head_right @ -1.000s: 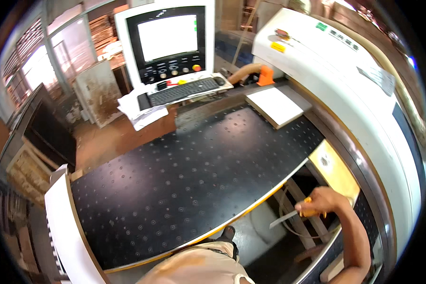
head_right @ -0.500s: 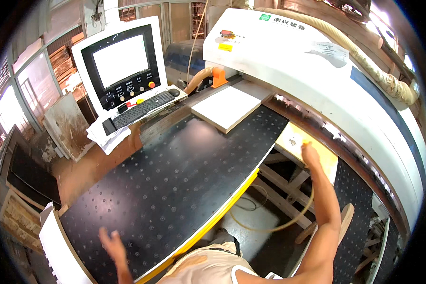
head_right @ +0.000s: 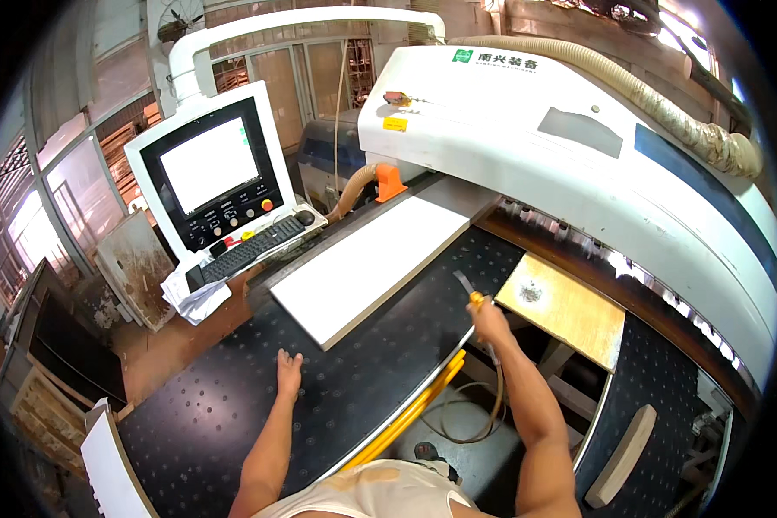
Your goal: The person places panels onto a processing machine, uses a hand-held tool to work on the edges, uses an air nozzle to clean debris, and stacks the panels on a pallet.
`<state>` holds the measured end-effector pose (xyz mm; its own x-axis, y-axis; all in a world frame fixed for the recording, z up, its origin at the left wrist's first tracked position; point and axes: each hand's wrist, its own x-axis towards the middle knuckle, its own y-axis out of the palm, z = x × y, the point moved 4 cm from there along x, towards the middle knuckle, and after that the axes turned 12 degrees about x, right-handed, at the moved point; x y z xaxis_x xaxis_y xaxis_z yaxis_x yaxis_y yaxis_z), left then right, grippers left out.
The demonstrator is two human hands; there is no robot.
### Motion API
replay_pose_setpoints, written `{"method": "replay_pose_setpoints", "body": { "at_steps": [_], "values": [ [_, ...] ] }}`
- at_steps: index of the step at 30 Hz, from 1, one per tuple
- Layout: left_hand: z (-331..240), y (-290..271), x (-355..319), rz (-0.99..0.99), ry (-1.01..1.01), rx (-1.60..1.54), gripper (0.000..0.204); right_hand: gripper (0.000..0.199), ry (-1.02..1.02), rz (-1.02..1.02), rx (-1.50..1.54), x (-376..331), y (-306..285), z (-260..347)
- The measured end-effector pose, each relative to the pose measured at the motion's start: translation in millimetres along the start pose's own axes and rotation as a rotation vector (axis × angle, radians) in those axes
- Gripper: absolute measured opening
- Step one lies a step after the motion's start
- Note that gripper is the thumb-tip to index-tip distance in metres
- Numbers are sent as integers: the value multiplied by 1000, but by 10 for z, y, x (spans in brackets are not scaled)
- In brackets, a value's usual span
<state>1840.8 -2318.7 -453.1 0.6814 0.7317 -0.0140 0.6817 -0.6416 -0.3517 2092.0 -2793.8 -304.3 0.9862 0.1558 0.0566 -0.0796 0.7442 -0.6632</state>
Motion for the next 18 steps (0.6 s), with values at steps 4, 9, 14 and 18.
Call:
{"method": "replay_pose_setpoints", "body": {
  "at_steps": [4, 9, 14, 18],
  "values": [
    [33, 140, 318, -84, -88, -138, 72, 45, 149, -142, 216, 628, -381, -1046],
    [499, -528, 225, -390, -190, -122, 66, 38, 145, -56, 439, 625, -200, -1367],
    [977, -1592, -97, -519, -377, -101, 63, 34, 272, 113, 730, 595, 142, -1660],
    [924, -1607, -419, -474, -394, -216, 62, 39, 309, 88, 874, 503, 363, -1896]
  ]
}}
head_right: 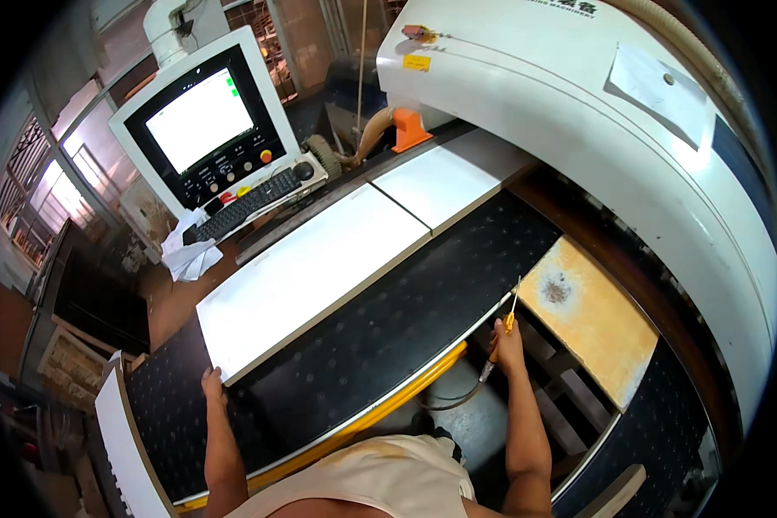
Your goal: The person places panels onto a processing machine, uses a hand-held tool to work on the edges, uses an air nozzle to clean debris, and stacks the panels on a pallet.
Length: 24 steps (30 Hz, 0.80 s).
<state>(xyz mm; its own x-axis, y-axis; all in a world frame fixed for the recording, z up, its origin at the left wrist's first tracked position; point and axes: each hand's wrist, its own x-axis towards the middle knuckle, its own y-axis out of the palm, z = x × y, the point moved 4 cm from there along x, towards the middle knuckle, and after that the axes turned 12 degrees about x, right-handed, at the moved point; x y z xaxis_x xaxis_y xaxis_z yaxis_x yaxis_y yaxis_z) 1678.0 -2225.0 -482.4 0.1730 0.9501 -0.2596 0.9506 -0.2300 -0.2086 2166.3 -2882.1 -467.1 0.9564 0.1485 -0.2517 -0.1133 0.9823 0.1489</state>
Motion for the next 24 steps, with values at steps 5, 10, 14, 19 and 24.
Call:
{"method": "replay_pose_setpoints", "body": {
  "at_steps": [5, 10, 14, 19, 24],
  "values": [
    [106, 42, -402, -60, 46, -197, 60, 37, 30, 19, 22, -159, 227, 70],
    [-56, 67, -483, 51, 101, -262, 49, 37, 8, 97, 25, -294, 677, -60],
    [-265, 209, -541, 118, 201, -256, 41, 47, -125, 160, -106, -511, 1010, -121],
    [-243, -8, -753, 21, -6, -299, 68, 52, -43, 139, -166, -980, 1615, -165],
    [-113, -137, -724, 217, 2, -138, 84, 54, -85, 165, -179, -1397, 1878, -299]
  ]
}}
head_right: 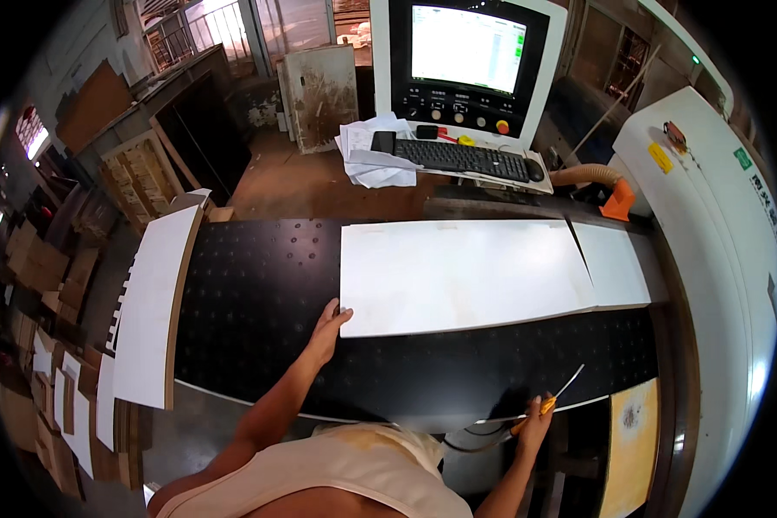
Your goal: The person places panels onto a processing machine, uses a hand-held tool to work on the edges, uses an air nozzle to clean debris, and stacks the panels on a pallet.
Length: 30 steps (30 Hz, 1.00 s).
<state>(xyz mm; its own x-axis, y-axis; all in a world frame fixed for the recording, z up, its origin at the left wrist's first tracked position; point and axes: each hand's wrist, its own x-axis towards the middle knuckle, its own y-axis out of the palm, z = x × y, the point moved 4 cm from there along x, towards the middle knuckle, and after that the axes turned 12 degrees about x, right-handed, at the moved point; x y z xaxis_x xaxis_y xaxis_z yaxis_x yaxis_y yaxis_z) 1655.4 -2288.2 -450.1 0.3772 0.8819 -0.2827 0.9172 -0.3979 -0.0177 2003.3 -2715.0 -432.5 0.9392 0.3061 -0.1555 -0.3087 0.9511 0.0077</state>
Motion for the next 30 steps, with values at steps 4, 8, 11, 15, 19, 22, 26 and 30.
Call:
{"method": "replay_pose_setpoints", "body": {
  "at_steps": [4, 8, 11, 15, 19, 22, 26, 30],
  "values": [
    [-324, -208, 1072, -189, 232, 485, 76, 58, 176, 167, 77, -570, 759, 261],
    [-844, -76, 2382, 98, 554, 657, 65, 65, 480, 405, 48, -901, 1773, -13],
    [-755, -231, 3236, 449, 447, 855, 60, 65, 567, 557, 181, -927, 2525, -95],
    [-709, -183, 3444, 611, 413, 797, 59, 53, 642, 461, 277, -905, 2679, 118],
    [-960, -35, 3211, 503, 652, 915, 55, 50, 690, 444, 349, -817, 2740, 180],
    [-1042, -40, 3100, 501, 615, 974, 52, 39, 713, 460, 364, -748, 2899, 128],
    [-857, -180, 2936, 534, 495, 912, 46, 34, 754, 452, 350, -659, 3057, 20],
    [-675, -402, 2864, 453, 500, 777, 42, 42, 737, 390, 357, -909, 3106, 17]
  ]
}}
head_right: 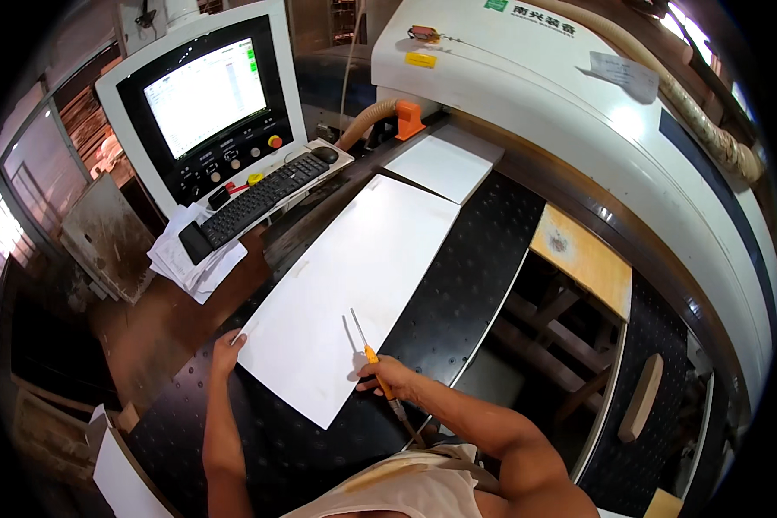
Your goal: The person places panels onto a processing machine, uses a hand-held tool to work on the edges, uses an air nozzle to clean debris, and stacks the panels on a pallet.
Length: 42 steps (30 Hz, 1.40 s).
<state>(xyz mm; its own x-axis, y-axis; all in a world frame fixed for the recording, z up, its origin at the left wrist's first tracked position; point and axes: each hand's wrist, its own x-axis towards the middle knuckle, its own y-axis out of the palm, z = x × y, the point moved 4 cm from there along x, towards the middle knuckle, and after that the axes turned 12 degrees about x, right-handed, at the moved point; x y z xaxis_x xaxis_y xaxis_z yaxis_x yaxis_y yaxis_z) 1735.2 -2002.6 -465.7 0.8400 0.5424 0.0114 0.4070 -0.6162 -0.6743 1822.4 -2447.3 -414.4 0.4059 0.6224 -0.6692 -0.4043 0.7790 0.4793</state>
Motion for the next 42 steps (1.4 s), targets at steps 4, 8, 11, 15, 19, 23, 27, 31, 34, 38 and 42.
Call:
{"method": "replay_pose_setpoints", "body": {
  "at_steps": [4, 8, 11, 15, 19, 23, 27, 31, 34, 38, 42],
  "values": [
    [-95, 86, -316, 33, -83, -110, 39, 54, -7, -57, -26, -184, -42, -141],
    [-202, 68, -903, -19, -119, -46, 37, 44, 12, -57, -71, -404, -94, -309],
    [-394, 20, -1396, -57, -198, -103, 38, 28, 50, 75, -164, -461, -281, -528],
    [-221, -202, -2141, -83, -234, -62, 34, 25, 140, 331, -366, -787, -296, -625],
    [-428, -166, -2728, -124, -356, -167, 36, 36, -59, 75, -415, -991, -861, -119],
    [-535, 48, -3189, -201, -477, -254, 37, 31, -133, -114, -97, -591, -1972, 851],
    [-744, 268, -3677, -247, -581, -58, 37, 41, -219, -145, -184, -183, -2343, 1669],
    [-1012, 476, -3858, -390, -640, -102, 52, 57, -164, -127, -251, 145, -2565, 2309],
    [-1279, 811, -4361, -932, -761, 174, 69, 72, -215, -190, -255, 475, -2808, 2754],
    [-1575, 2230, -5233, -743, -1177, -845, 70, 82, -238, -169, -271, 951, -2978, 3314],
    [-2362, 2404, -4679, -683, -817, -1419, 75, 69, -227, -87, -337, 1201, -2571, 3359]
  ]
}}
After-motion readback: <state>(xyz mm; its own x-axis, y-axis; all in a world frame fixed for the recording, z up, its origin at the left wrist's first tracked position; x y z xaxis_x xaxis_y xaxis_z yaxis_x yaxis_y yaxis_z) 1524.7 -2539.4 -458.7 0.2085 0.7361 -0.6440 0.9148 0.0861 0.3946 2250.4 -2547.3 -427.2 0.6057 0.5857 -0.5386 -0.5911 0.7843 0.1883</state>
